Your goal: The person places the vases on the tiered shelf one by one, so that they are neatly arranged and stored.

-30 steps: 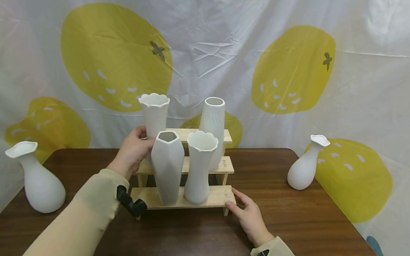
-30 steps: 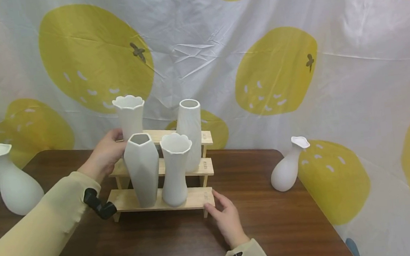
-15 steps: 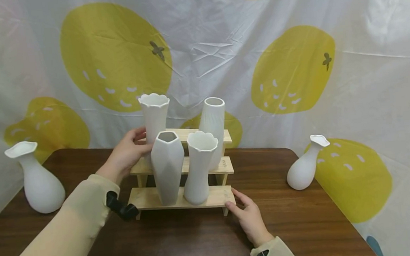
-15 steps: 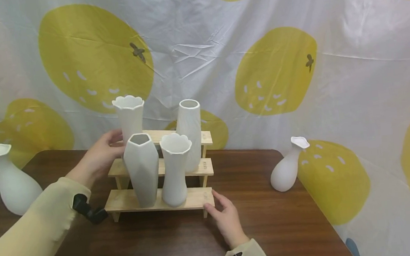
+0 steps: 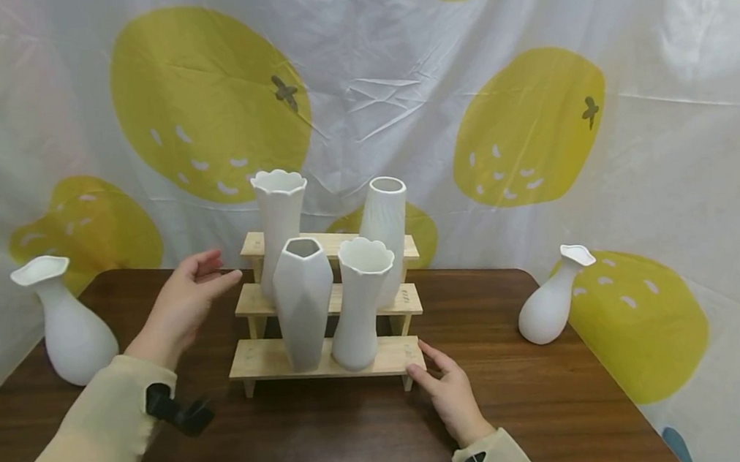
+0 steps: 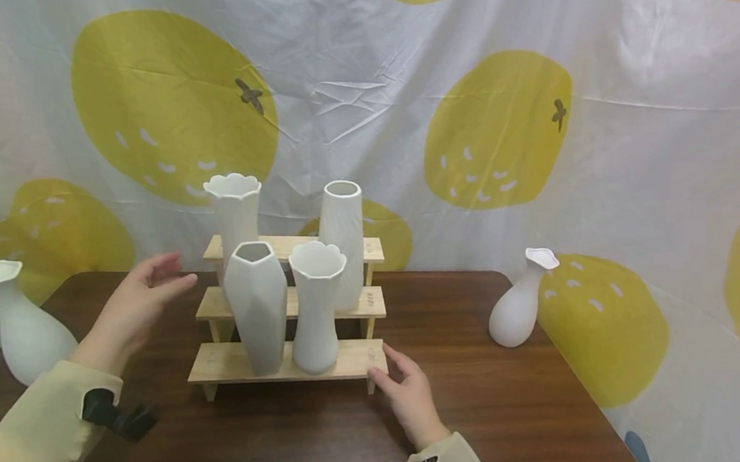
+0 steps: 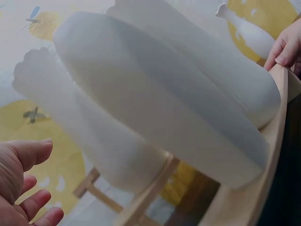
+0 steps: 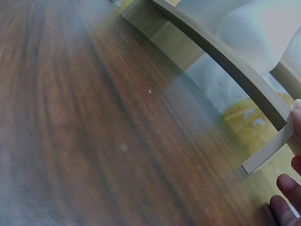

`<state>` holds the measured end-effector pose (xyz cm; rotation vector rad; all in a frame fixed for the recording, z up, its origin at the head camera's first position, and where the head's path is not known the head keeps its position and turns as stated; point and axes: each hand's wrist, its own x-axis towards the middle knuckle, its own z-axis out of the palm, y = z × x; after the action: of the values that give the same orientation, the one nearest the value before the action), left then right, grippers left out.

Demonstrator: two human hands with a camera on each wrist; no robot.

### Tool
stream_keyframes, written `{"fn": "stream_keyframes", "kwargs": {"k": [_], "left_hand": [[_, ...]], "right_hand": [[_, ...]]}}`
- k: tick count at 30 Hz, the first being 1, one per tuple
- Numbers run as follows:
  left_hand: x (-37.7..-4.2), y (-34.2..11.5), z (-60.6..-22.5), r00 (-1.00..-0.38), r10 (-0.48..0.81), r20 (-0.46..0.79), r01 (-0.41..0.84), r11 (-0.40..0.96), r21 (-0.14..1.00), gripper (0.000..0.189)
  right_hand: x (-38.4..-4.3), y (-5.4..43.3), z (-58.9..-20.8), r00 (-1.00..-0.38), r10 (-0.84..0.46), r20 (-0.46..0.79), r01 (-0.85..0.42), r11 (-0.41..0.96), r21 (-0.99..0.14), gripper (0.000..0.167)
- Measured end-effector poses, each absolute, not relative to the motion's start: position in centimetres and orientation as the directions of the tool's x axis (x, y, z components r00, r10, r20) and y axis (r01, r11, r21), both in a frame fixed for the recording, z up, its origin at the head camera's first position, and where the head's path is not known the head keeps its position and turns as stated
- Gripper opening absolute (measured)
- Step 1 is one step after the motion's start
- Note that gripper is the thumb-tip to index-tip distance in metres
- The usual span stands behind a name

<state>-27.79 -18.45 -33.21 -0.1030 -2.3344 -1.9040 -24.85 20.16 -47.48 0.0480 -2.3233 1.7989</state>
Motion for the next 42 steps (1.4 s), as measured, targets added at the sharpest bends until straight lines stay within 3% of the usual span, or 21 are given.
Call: {"fn": "stream_keyframes", "kwargs": {"k": [16, 23, 27, 30, 34, 38, 42], "left_hand": [[-24.8, -23.1, -38.5, -0.971, -0.209, 0.115, 0.075, 0.192, 0.979, 0.075], [-23.4, -25.3, -40.8, -0.93, -0.354, 0.095, 0.024, 0.199, 0.98, 0.074], [-22.6, -26.0, -41.7, -0.878, -0.47, 0.09, 0.001, 0.185, 0.983, 0.07], [-22.3, -26.3, -42.1, -0.818, -0.573, 0.046, 0.012, 0.063, 0.998, 0.064], [-22.2, -26.5, -42.6, -0.705, -0.709, 0.017, 0.104, -0.08, 0.991, 0.046], [-22.2, -26.8, -43.1, -0.586, -0.809, 0.044, 0.224, -0.109, 0.969, 0.026], [-22.2, -27.2, -43.3, -0.496, -0.868, 0.027, 0.289, -0.135, 0.948, 0.03]], "right_hand": [[-24.8, 20.1, -47.3, -0.983, 0.094, 0.156, -0.131, 0.231, -0.964, 0.059], [-24.9, 20.2, -47.4, -0.982, 0.094, 0.165, -0.139, 0.237, -0.961, 0.058], [-24.9, 20.1, -47.5, -0.981, 0.098, 0.168, -0.14, 0.241, -0.96, 0.058], [-24.9, 20.1, -47.5, -0.981, 0.099, 0.167, -0.139, 0.242, -0.96, 0.058], [-24.9, 20.2, -47.6, -0.982, 0.095, 0.166, -0.139, 0.244, -0.96, 0.058], [-24.9, 20.2, -47.5, -0.981, 0.098, 0.165, -0.137, 0.241, -0.961, 0.058], [-24.8, 20.2, -47.5, -0.981, 0.099, 0.17, -0.142, 0.24, -0.96, 0.057]]}}
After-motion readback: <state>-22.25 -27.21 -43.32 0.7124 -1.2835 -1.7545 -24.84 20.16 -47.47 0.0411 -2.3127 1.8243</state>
